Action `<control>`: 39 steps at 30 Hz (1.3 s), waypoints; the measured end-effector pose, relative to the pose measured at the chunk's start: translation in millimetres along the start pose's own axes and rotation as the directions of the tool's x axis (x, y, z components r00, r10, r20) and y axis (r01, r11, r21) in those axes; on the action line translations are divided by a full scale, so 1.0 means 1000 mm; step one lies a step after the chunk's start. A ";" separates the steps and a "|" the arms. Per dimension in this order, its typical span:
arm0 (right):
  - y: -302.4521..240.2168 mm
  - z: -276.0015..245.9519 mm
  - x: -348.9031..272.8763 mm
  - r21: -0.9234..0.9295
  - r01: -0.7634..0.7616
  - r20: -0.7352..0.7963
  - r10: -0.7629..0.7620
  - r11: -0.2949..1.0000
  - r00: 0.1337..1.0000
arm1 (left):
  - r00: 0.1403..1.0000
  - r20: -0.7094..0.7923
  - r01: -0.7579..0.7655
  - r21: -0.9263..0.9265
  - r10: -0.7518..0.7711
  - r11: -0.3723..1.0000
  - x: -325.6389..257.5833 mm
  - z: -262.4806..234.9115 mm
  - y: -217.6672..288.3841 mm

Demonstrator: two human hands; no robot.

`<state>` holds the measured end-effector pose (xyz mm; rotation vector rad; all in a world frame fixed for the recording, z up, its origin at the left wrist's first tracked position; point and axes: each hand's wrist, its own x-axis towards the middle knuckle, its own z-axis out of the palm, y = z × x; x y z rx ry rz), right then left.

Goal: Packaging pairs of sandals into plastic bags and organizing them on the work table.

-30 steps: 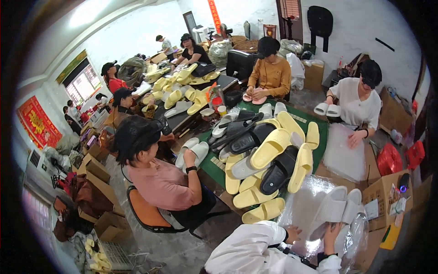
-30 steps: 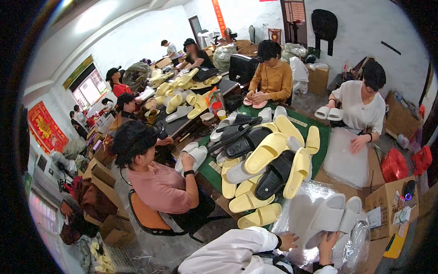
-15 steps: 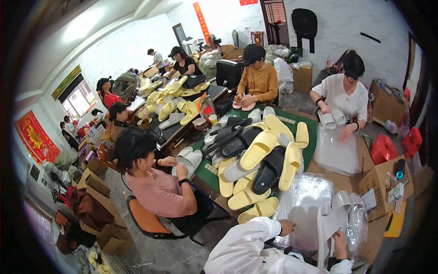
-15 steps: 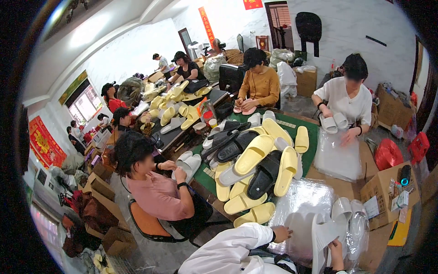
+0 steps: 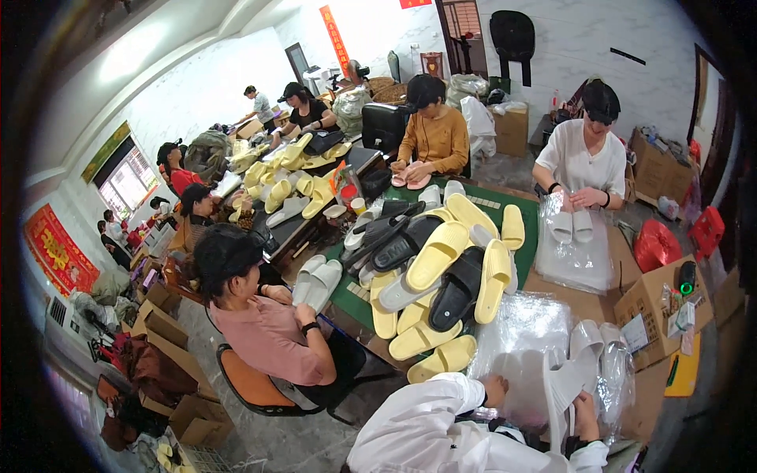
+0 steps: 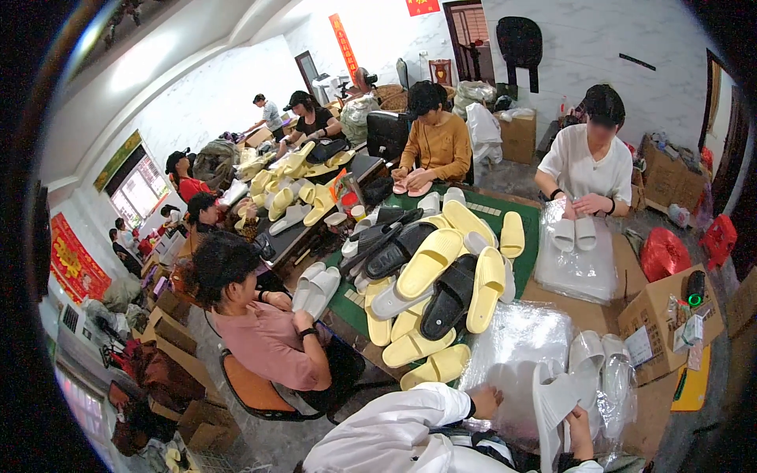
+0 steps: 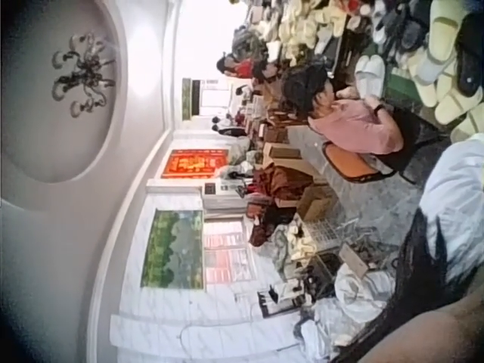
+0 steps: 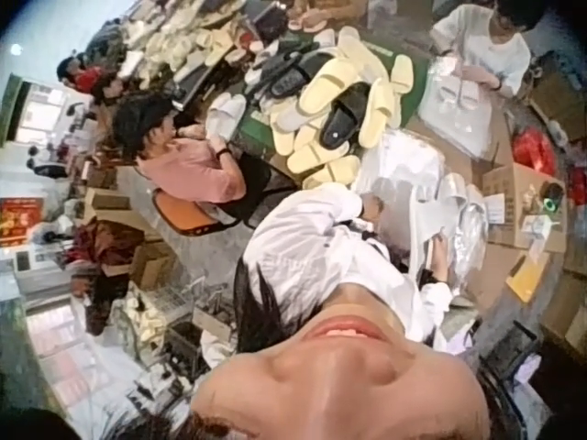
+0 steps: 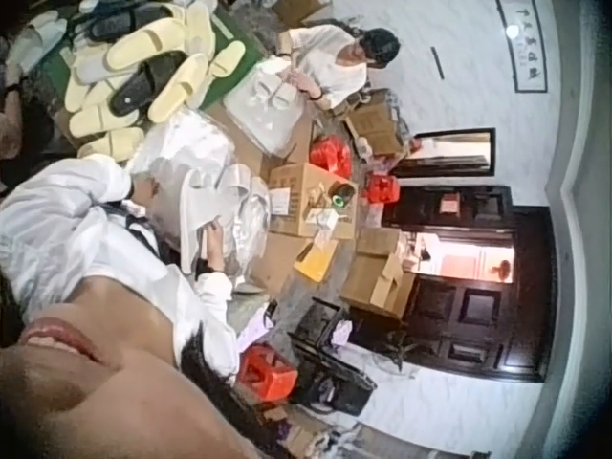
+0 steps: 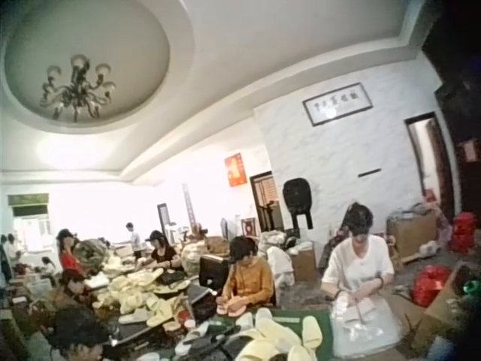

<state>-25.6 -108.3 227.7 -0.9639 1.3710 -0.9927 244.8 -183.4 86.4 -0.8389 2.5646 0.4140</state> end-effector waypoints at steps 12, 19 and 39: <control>-0.010 -0.019 -0.029 0.270 -0.287 0.204 0.236 0.919 0.950 | 0.839 -0.540 -0.063 0.021 0.064 0.998 -0.003 0.009 0.004; -0.021 -0.019 -0.035 0.152 -0.400 0.278 0.349 0.904 0.895 | 0.937 -0.347 0.039 0.018 -0.030 0.999 -0.029 -0.025 -0.016; 0.013 0.018 -0.012 -0.240 -0.300 0.196 0.348 0.924 0.917 | 0.829 -0.537 -0.169 -0.507 -0.157 0.845 -0.022 -0.090 -0.028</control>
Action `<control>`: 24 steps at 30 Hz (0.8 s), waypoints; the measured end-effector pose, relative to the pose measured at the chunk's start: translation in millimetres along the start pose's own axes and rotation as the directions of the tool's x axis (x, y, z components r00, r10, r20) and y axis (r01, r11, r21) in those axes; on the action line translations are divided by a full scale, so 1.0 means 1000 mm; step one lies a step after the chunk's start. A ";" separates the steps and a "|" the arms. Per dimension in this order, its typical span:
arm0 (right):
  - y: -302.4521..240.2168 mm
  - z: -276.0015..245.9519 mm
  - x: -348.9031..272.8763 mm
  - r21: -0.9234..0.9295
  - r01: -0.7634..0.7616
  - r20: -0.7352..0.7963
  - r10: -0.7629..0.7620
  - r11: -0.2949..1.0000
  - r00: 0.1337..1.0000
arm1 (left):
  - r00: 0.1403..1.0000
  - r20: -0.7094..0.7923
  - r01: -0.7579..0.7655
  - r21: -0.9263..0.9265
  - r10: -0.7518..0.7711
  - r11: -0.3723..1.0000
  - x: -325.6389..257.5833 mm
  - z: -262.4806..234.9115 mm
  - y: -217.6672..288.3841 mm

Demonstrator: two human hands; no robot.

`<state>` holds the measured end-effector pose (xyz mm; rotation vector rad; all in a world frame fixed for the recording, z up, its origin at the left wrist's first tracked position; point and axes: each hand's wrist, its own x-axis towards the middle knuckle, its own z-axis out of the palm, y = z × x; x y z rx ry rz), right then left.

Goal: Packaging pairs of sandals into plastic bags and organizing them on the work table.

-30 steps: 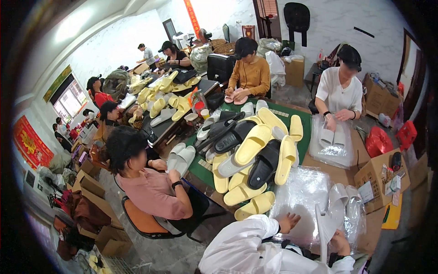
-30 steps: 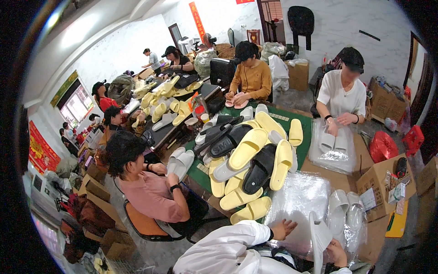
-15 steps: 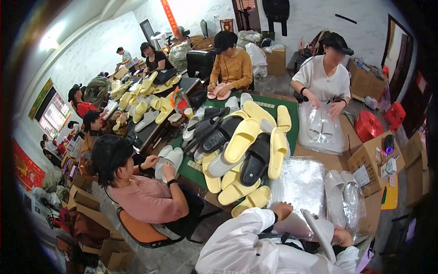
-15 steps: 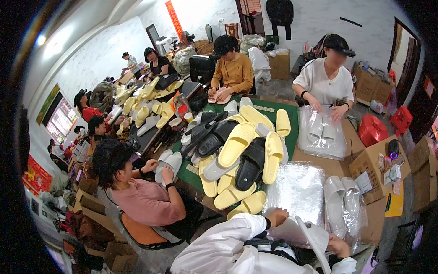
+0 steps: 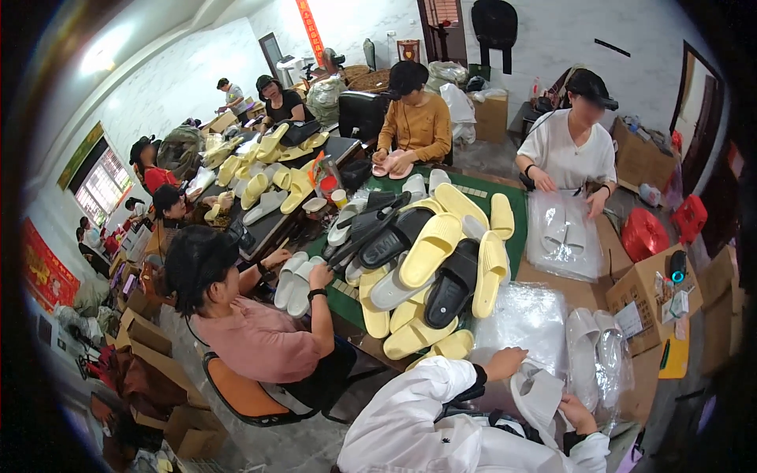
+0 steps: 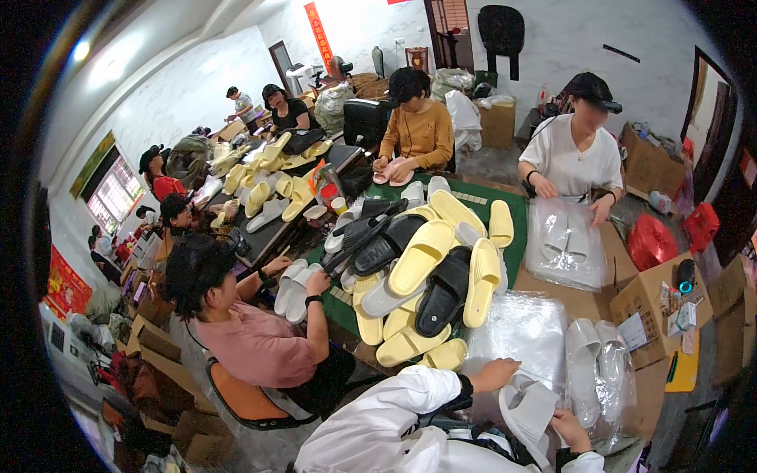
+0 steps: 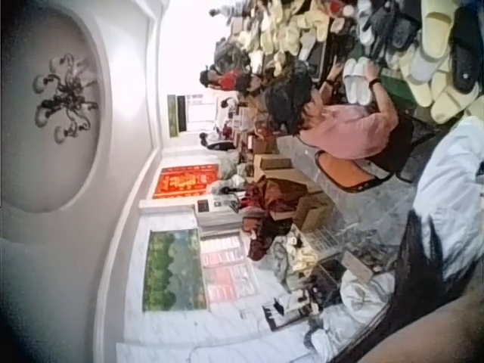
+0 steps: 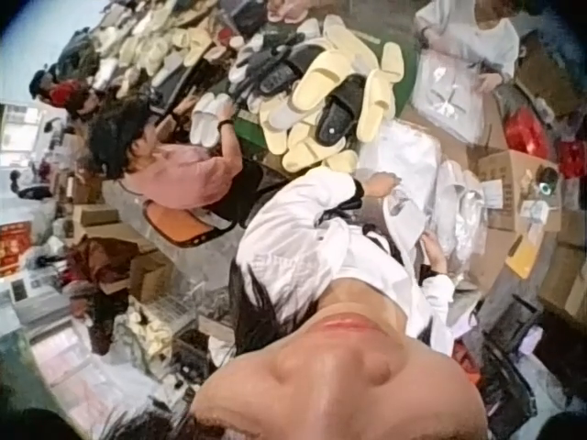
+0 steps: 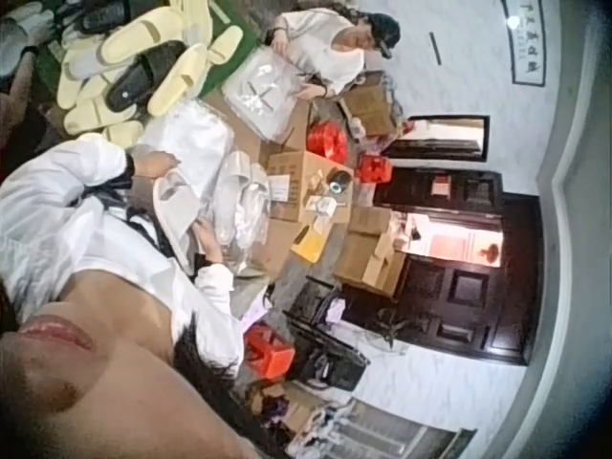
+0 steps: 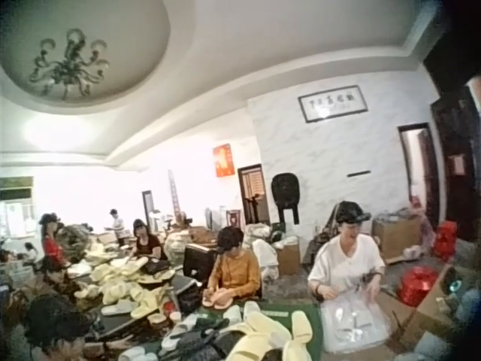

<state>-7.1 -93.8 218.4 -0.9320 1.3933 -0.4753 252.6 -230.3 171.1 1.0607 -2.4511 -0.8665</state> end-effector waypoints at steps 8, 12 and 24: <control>-0.043 0.028 -0.004 -0.323 0.095 -0.158 -0.153 0.941 0.976 | 1.000 0.021 0.004 0.131 -0.007 0.991 -0.013 -0.009 0.022; 0.011 0.030 0.025 -0.707 0.188 -0.292 -0.523 0.682 0.801 | 0.993 0.112 0.022 0.136 -0.037 0.991 -0.022 -0.001 0.031; 0.000 0.047 0.014 -0.629 0.256 -0.460 -0.617 0.734 0.639 | 0.989 0.148 -0.052 0.310 0.006 0.949 -0.021 0.007 0.020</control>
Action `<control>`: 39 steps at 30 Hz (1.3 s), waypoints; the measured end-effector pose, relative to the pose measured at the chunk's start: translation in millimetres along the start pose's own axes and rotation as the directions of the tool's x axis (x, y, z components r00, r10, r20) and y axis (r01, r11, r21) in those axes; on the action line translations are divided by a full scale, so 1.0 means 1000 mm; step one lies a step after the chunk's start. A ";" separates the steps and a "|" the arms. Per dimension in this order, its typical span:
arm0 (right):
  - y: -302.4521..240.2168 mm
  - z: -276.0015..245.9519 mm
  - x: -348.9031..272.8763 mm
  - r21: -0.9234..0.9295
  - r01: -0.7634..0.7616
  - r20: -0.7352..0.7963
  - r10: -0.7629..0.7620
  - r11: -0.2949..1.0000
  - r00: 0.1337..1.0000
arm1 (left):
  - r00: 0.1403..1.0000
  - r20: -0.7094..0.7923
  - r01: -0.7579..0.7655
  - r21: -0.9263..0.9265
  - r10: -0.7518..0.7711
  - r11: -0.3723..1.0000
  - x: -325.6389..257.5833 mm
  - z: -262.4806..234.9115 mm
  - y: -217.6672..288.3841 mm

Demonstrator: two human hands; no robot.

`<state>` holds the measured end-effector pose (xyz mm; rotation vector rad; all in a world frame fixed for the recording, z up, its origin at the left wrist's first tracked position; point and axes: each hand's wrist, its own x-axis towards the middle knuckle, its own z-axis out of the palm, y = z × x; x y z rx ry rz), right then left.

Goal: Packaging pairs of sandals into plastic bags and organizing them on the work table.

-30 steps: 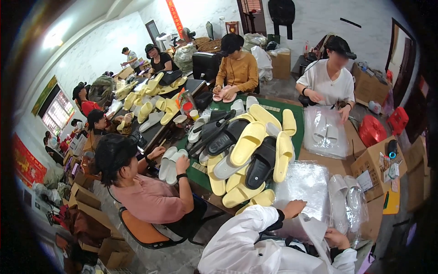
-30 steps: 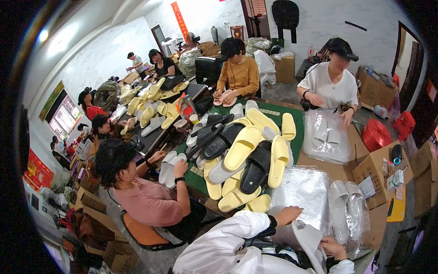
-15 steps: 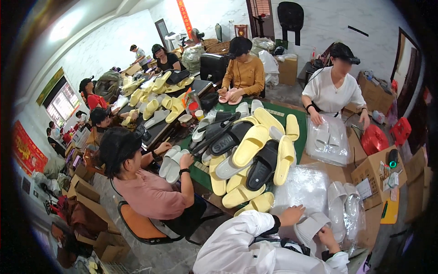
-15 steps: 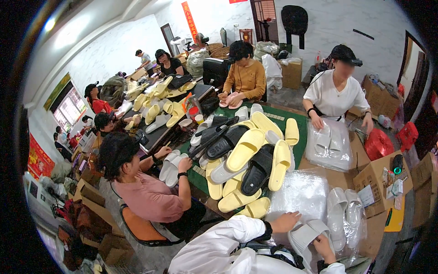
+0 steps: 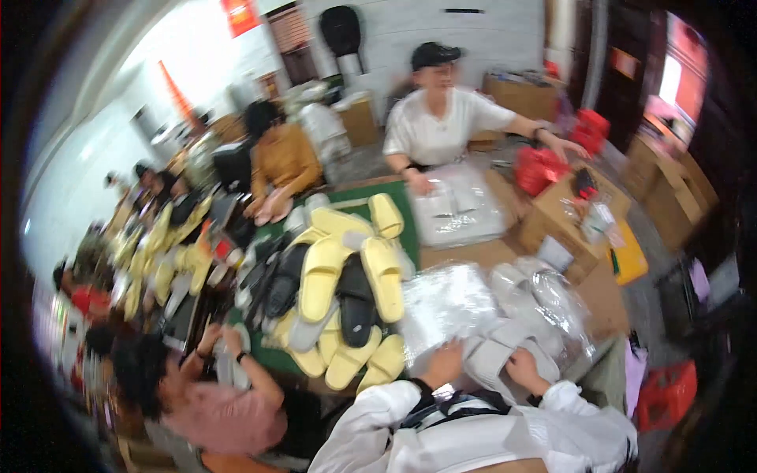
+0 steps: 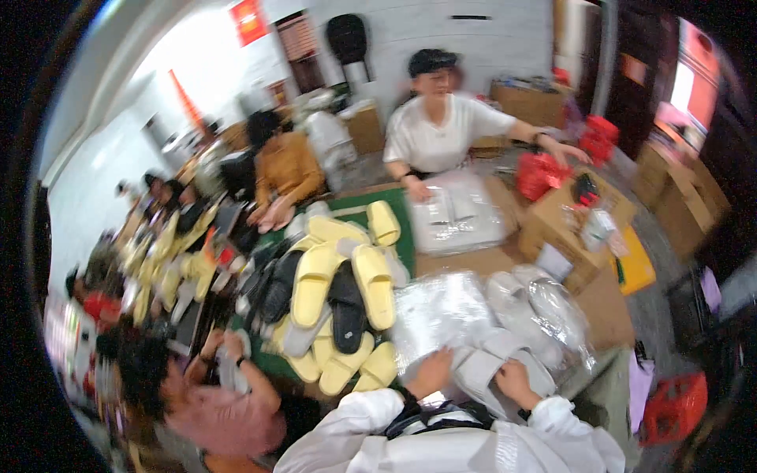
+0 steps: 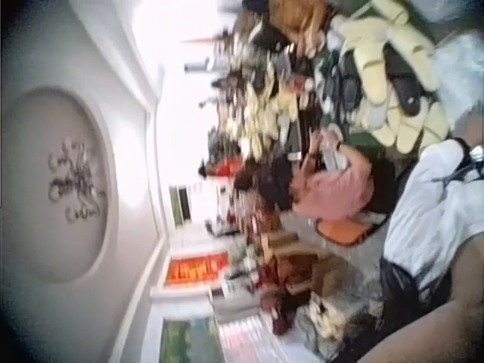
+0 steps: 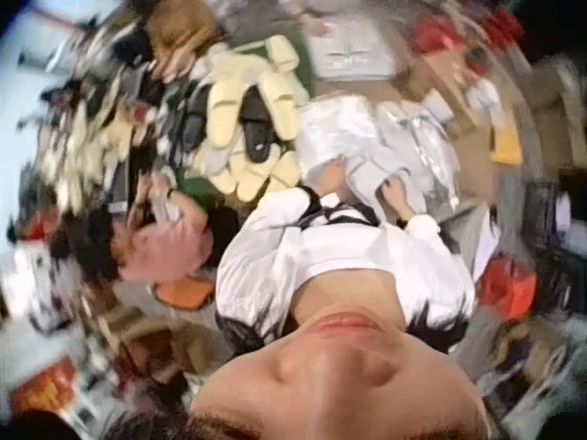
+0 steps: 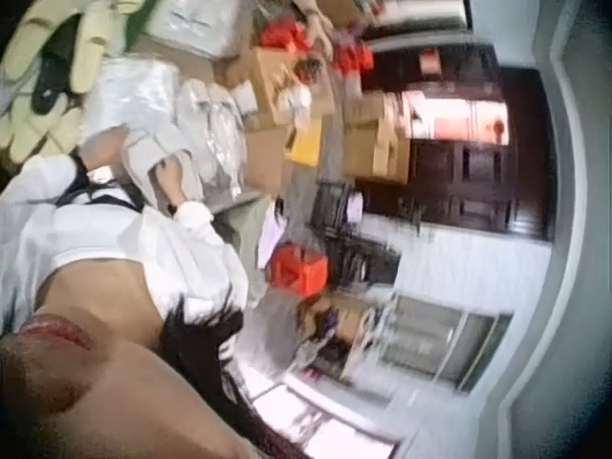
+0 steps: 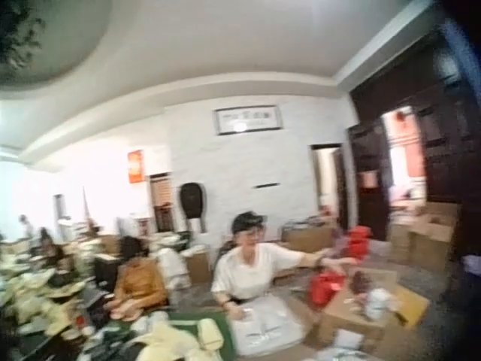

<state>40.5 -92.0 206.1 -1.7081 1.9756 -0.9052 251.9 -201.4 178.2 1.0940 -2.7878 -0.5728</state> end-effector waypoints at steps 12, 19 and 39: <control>-0.016 -0.010 -0.006 -0.297 0.205 0.163 -0.162 0.933 0.973 | 0.993 -0.120 -0.026 -0.088 0.015 0.996 0.006 0.001 0.021; -0.026 0.006 -0.001 -0.355 0.240 0.024 -0.247 0.904 0.969 | 0.973 -0.175 -0.143 0.064 0.152 0.988 0.002 -0.011 0.031; -0.050 0.028 0.057 -0.201 0.123 -0.338 -0.186 0.972 0.923 | 0.896 -0.434 -0.116 -0.015 0.098 0.993 -0.005 -0.026 0.028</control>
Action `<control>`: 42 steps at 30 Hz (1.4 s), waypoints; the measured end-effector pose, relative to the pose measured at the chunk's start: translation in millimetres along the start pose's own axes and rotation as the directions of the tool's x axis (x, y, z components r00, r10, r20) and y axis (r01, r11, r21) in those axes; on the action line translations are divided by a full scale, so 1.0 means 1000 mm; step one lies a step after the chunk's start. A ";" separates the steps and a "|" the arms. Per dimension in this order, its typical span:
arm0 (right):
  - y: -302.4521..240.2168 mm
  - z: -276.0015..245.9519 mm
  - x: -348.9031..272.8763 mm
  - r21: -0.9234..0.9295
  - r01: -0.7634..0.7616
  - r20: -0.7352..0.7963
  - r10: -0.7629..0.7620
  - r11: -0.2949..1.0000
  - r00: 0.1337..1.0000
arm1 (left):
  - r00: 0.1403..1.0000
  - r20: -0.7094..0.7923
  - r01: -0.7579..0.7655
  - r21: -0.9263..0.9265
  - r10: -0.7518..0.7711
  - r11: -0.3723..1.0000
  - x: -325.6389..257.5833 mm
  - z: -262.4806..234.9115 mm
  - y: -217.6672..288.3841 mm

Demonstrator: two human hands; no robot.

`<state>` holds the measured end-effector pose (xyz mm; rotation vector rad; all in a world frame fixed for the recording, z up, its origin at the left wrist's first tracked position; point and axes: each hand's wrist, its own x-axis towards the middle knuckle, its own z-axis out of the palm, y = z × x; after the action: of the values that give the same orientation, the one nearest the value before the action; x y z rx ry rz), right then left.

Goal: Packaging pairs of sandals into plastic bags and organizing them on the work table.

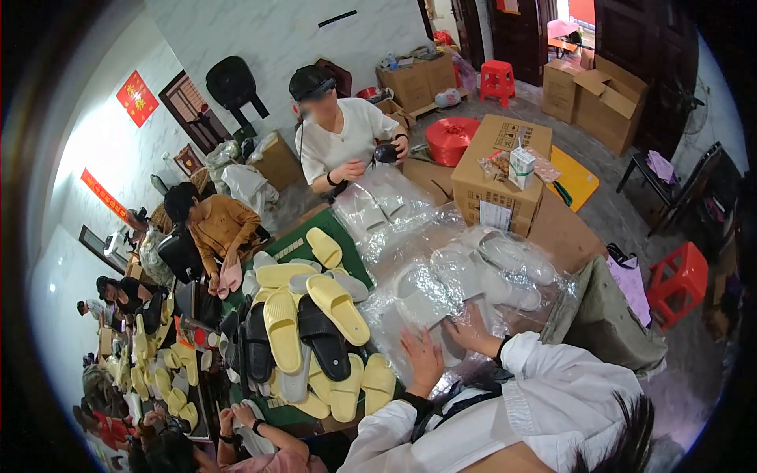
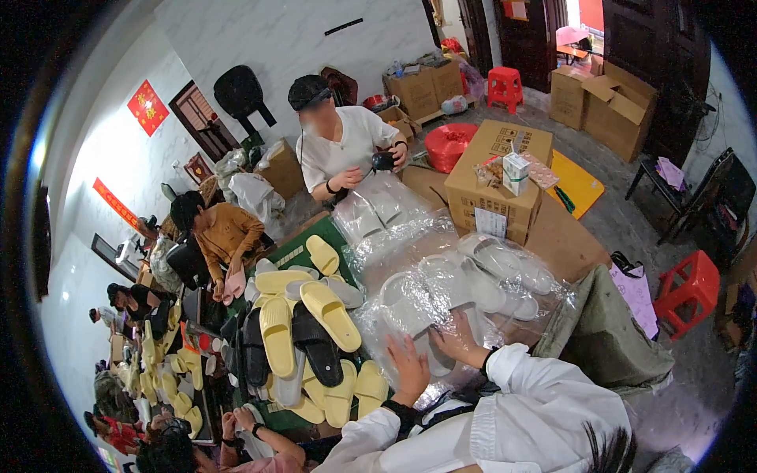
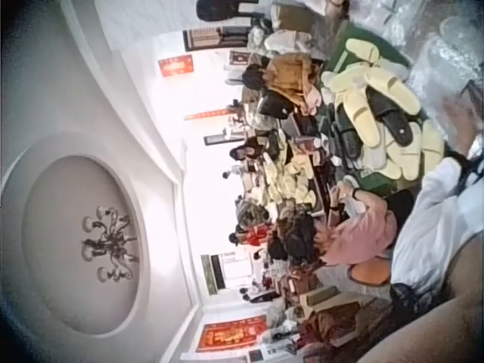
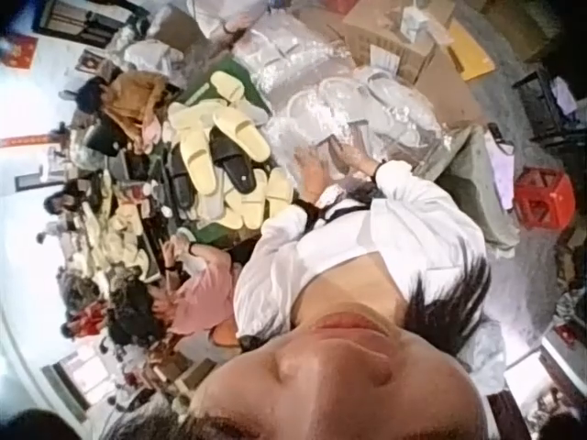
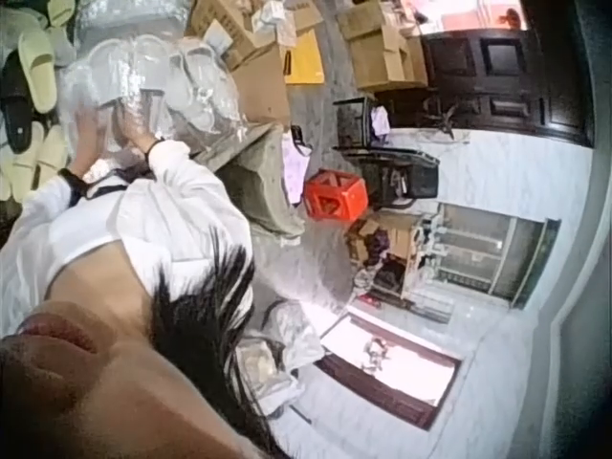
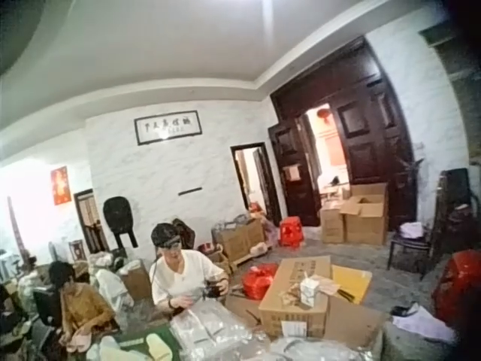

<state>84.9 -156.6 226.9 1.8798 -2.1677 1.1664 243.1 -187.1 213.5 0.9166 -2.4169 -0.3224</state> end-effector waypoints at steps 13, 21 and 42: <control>0.004 0.023 -0.006 -0.209 0.015 -0.031 -0.022 0.978 0.999 | 0.986 0.088 0.164 -0.330 -0.143 0.930 -0.002 -0.019 -0.013; -0.010 0.026 0.002 -0.293 -0.206 0.117 0.249 0.934 0.961 | 0.879 0.468 0.337 -0.480 -0.088 0.810 -0.027 -0.012 -0.047; -0.011 0.042 0.011 -0.151 -0.252 0.198 0.279 0.956 0.940 | 0.795 0.604 0.462 -0.554 -0.047 0.693 -0.037 -0.010 -0.036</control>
<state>109.8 -189.3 207.8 1.7785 -2.6132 0.8660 291.8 -189.3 193.0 0.8851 -2.2846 -1.6877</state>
